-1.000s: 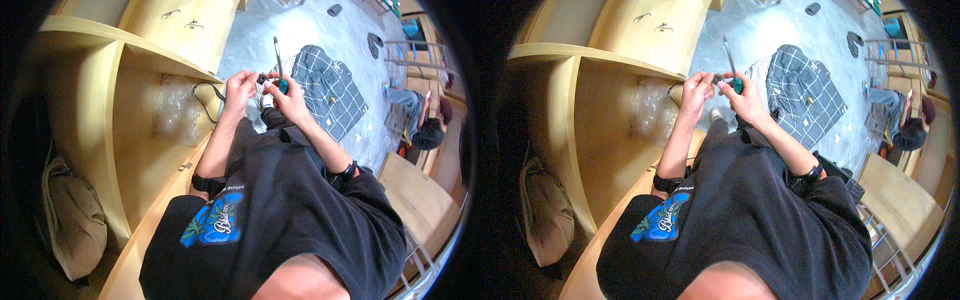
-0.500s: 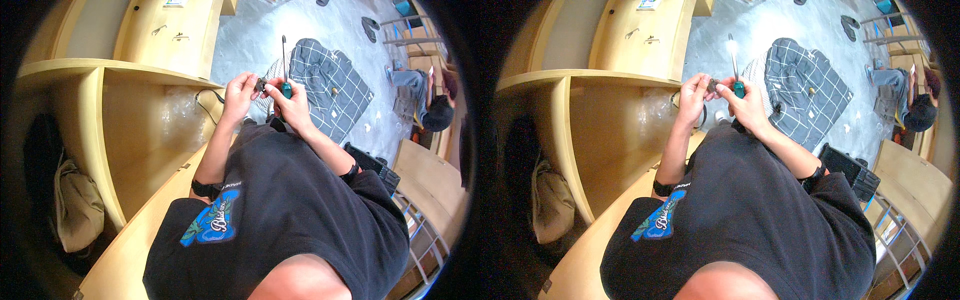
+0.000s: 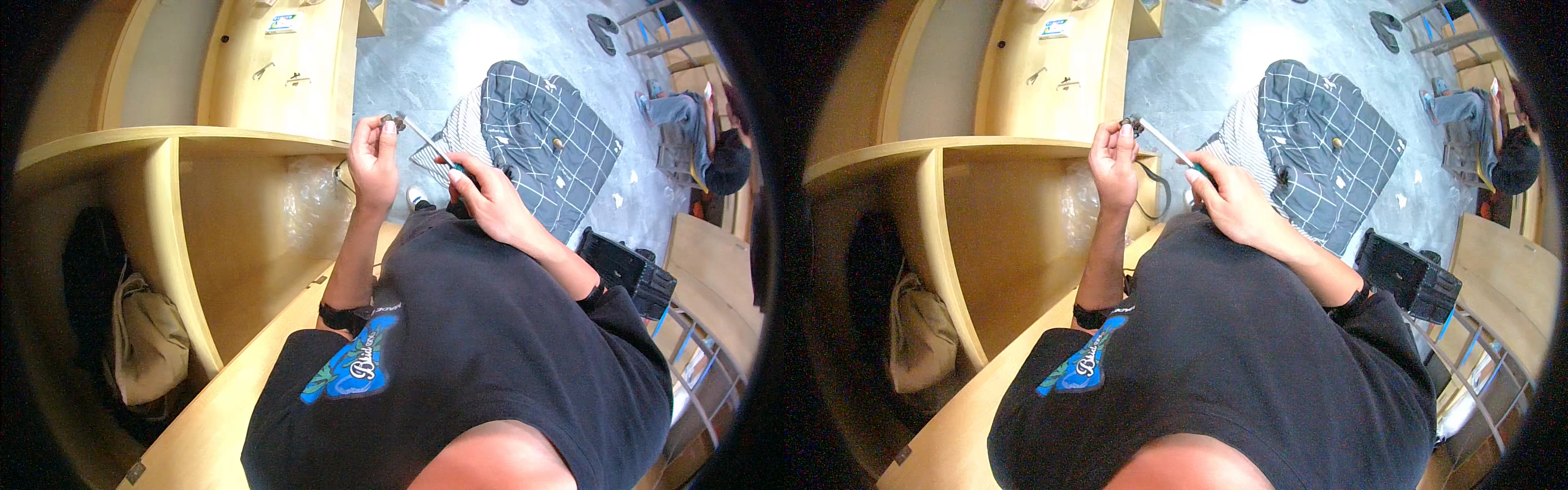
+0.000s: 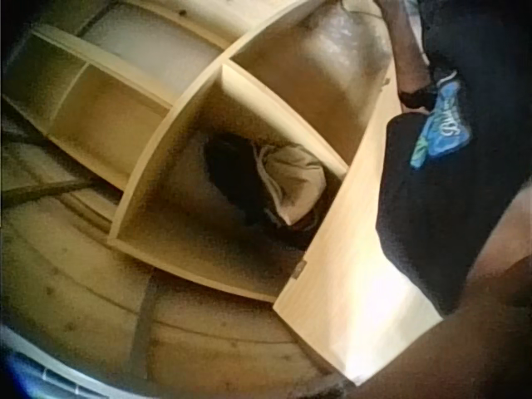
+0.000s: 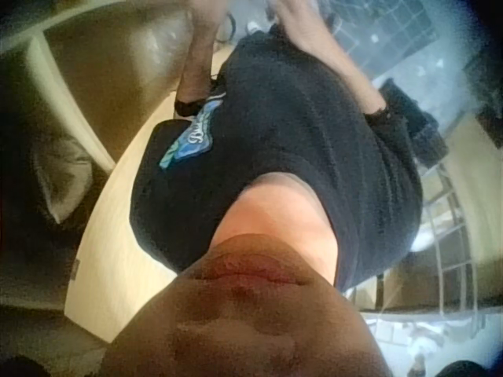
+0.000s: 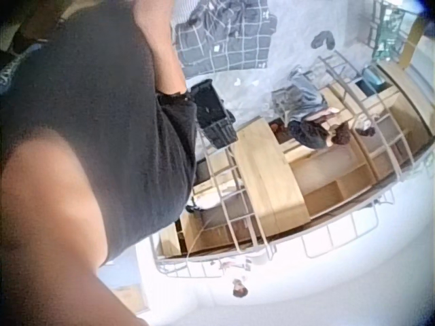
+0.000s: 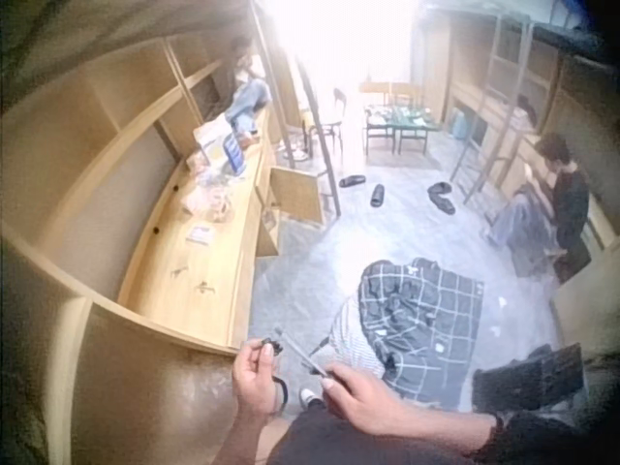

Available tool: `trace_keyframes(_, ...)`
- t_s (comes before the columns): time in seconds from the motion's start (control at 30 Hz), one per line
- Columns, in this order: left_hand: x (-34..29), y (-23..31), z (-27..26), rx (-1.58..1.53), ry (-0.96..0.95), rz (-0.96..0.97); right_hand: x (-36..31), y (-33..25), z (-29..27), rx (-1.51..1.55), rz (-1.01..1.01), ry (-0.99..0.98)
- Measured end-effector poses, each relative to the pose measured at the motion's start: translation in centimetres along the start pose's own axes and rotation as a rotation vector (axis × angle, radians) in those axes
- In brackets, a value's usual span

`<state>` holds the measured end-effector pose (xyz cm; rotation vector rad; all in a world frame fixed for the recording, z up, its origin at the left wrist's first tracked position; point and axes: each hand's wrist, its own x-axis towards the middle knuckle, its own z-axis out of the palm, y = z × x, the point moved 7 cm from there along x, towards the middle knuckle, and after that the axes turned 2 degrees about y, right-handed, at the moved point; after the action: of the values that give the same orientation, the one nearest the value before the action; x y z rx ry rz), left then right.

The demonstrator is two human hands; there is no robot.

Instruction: The person uses a screwdriver to remove screws from a cabinet door hinge, handles a loose hinge, and then uses the screwdriver to reattach a hinge to the inside of a wooden cabinet.

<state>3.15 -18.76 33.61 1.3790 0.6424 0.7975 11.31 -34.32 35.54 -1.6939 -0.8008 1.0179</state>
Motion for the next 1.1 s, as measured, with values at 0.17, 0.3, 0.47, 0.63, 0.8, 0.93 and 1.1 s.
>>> trace_keyframes(0.17, 0.1, 2.2, -0.5, 0.180, 0.019, 0.134, -0.4, -1.0, 0.0, -0.089, -0.068, -0.003)
trace_keyframes(0.3, -0.2, 3.2, -0.8, 0.370, -0.029, 0.162, -0.5, -1.7, -0.2, -0.154, -0.057, -0.001)
trace_keyframes(0.47, -0.5, 3.9, -0.8, 0.523, -0.032, 0.210, -0.6, -2.5, -0.3, -0.208, -0.048, -0.001)
trace_keyframes(0.63, -0.6, 4.0, -1.0, 0.583, 0.012, 0.248, -0.6, -3.8, -0.5, -0.264, -0.093, -0.005)
trace_keyframes(0.8, -0.7, 3.9, -1.2, 0.540, 0.009, 0.220, -0.8, -3.6, -0.4, -0.203, -0.003, -0.061)
trace_keyframes(0.93, -0.6, 4.2, -1.3, 0.539, 0.010, 0.238, -0.8, -3.5, 0.0, -0.164, -0.012, -0.048)
trace_keyframes(1.1, -0.6, 4.2, -1.4, 0.553, 0.017, 0.238, -0.8, -2.7, 0.6, -0.042, 0.010, -0.050)
